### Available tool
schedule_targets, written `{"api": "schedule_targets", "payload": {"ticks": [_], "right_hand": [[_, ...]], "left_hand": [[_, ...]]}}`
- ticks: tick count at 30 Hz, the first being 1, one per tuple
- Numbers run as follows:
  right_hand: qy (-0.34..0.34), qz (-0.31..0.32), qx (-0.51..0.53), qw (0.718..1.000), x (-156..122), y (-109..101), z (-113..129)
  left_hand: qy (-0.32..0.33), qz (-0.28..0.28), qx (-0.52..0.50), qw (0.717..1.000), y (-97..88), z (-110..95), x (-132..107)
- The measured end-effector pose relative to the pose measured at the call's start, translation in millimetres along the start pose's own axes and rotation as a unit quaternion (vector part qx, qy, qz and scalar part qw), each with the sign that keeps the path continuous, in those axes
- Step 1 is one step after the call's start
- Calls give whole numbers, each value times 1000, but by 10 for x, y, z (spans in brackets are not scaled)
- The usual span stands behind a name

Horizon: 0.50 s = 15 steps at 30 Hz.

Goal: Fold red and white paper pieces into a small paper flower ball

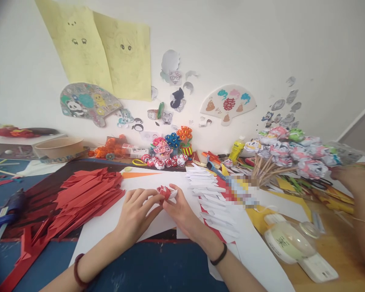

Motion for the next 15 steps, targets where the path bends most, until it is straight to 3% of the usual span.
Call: {"api": "schedule_targets", "payload": {"ticks": [10, 13, 15], "right_hand": [[12, -1, -6, 1000, -3, 46, 35], [9, -8, -81, 997, 2, -22, 7], [-25, -36, -202, 978, 10, -117, 36]], "left_hand": [[10, -12, -8, 1000, 17, 35, -7], [-11, -8, -26, 1000, 9, 80, 3], [-30, 3, -38, 999, 19, 124, 6]]}}
Point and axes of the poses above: each hand's wrist, its own x-axis towards the middle knuckle, its own y-axis out of the palm, z = x × y, the point moved 5 cm from there along x, towards the middle knuckle, and after that the axes turned 10 degrees about -y, right-handed, at the moved point
